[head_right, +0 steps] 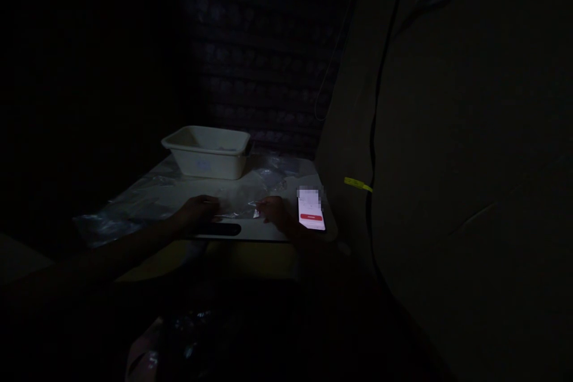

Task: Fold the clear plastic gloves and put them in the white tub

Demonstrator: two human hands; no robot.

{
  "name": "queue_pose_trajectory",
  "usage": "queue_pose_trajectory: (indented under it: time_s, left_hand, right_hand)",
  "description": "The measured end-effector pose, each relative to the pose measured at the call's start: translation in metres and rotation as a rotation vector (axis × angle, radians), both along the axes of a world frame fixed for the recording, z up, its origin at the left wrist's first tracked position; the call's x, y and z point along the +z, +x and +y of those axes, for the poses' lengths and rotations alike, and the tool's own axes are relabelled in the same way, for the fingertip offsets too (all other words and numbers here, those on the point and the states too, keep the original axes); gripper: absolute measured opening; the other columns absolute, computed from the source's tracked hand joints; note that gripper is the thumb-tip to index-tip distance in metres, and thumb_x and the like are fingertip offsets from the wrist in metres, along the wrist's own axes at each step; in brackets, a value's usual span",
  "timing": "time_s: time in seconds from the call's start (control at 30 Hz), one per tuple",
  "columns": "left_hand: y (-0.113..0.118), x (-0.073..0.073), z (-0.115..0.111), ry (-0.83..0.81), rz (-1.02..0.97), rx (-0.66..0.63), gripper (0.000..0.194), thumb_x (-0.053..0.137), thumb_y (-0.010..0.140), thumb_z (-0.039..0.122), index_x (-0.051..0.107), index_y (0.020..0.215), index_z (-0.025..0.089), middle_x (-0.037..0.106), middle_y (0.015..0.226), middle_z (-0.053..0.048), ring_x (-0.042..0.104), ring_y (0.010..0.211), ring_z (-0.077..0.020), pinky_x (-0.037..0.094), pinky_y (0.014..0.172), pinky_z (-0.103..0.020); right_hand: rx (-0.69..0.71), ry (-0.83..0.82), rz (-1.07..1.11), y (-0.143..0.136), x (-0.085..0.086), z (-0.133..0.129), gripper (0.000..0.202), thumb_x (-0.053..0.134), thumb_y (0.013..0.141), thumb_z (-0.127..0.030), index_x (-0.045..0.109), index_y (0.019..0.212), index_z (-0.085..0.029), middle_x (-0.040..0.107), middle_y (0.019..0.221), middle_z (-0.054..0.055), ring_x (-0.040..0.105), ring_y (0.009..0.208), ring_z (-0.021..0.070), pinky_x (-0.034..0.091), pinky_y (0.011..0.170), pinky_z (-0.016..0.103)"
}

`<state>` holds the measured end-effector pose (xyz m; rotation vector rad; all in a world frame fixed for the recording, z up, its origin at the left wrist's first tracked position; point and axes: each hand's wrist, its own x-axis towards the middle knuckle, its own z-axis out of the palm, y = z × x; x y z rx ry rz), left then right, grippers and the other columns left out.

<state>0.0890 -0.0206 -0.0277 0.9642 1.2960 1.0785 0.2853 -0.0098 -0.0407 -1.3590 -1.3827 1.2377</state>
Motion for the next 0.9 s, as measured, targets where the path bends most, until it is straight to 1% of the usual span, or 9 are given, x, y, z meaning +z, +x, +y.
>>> queue_pose_trajectory:
  time_s: [0.1,0.17,0.27,0.4,0.5,0.6,0.73,0.8,0.9]
  left_hand:
    - [0.000,0.002,0.000,-0.031,0.042,-0.018,0.029,0.059,0.053,0.010,0.046,0.078,0.013,0.055,0.056,0.002,0.054,0.046,-0.0107,0.045,0.049,-0.024]
    - [0.001,0.003,0.000,-0.034,0.067,-0.033,0.031,0.059,0.052,0.008,0.045,0.080,0.014,0.056,0.056,0.002,0.054,0.046,-0.0107,0.045,0.048,-0.023]
    - [0.002,0.003,-0.001,-0.024,0.072,-0.043,0.030,0.057,0.052,0.005,0.044,0.077,0.014,0.055,0.052,0.003,0.054,0.046,-0.0105,0.045,0.049,-0.023]
    - [0.001,0.002,-0.003,0.002,0.080,-0.057,0.028,0.055,0.052,0.004,0.043,0.075,0.014,0.053,0.049,0.004,0.052,0.043,-0.0095,0.044,0.049,-0.023]
    - [-0.003,0.000,-0.001,0.026,0.107,-0.083,0.026,0.053,0.053,0.005,0.042,0.074,0.015,0.053,0.048,0.005,0.052,0.042,-0.0097,0.044,0.048,-0.024]
    - [-0.008,-0.003,0.003,0.069,0.219,-0.125,0.029,0.053,0.051,0.004,0.042,0.074,0.015,0.052,0.048,0.006,0.052,0.042,-0.0100,0.043,0.047,-0.023]
    - [-0.009,-0.005,0.006,0.124,0.362,-0.133,0.030,0.056,0.048,0.004,0.044,0.073,0.015,0.052,0.050,0.006,0.051,0.041,-0.0091,0.042,0.044,-0.021]
    - [-0.008,-0.003,0.005,0.108,0.352,-0.128,0.029,0.056,0.049,0.005,0.043,0.072,0.016,0.051,0.050,0.006,0.051,0.042,-0.0092,0.042,0.044,-0.021]
    - [-0.005,0.001,0.002,0.045,0.230,-0.111,0.026,0.054,0.053,0.007,0.041,0.073,0.016,0.052,0.051,0.006,0.053,0.044,-0.0102,0.044,0.048,-0.024]
  right_hand:
    - [-0.011,-0.027,0.014,-0.001,-0.002,0.000,0.003,0.053,0.056,-0.015,0.052,0.054,-0.013,0.052,0.045,-0.003,0.048,0.040,0.0063,0.032,0.030,0.013]
    - [-0.010,-0.055,0.034,-0.001,-0.003,0.001,0.002,0.052,0.057,-0.013,0.051,0.055,-0.013,0.054,0.046,-0.002,0.050,0.041,0.0075,0.030,0.029,0.013]
    - [-0.005,-0.070,0.044,-0.001,-0.004,0.002,0.002,0.050,0.057,-0.012,0.050,0.055,-0.014,0.055,0.045,-0.002,0.051,0.041,0.0081,0.027,0.028,0.013]
    - [-0.018,-0.055,-0.005,-0.002,-0.001,0.002,0.005,0.051,0.056,-0.013,0.050,0.051,-0.013,0.053,0.041,-0.003,0.044,0.035,0.0057,0.024,0.028,0.014]
    - [-0.023,-0.054,-0.007,-0.004,0.002,0.001,0.006,0.051,0.055,-0.014,0.050,0.050,-0.013,0.052,0.040,-0.003,0.044,0.034,0.0057,0.023,0.028,0.014]
    - [-0.044,-0.062,-0.029,-0.005,0.005,-0.001,0.007,0.050,0.055,-0.012,0.050,0.048,-0.013,0.051,0.038,-0.003,0.043,0.033,0.0059,0.022,0.028,0.015]
    - [-0.077,-0.060,-0.064,-0.007,0.007,-0.002,0.008,0.049,0.054,-0.010,0.050,0.046,-0.013,0.050,0.037,-0.004,0.041,0.031,0.0050,0.023,0.028,0.015]
    - [-0.093,-0.066,-0.059,-0.008,0.007,-0.003,0.008,0.048,0.054,-0.010,0.049,0.046,-0.013,0.049,0.037,-0.004,0.041,0.032,0.0051,0.023,0.027,0.015]
    - [-0.108,-0.075,-0.043,-0.008,0.006,-0.003,0.008,0.048,0.054,-0.009,0.048,0.046,-0.013,0.048,0.036,-0.005,0.043,0.032,0.0055,0.022,0.027,0.014]
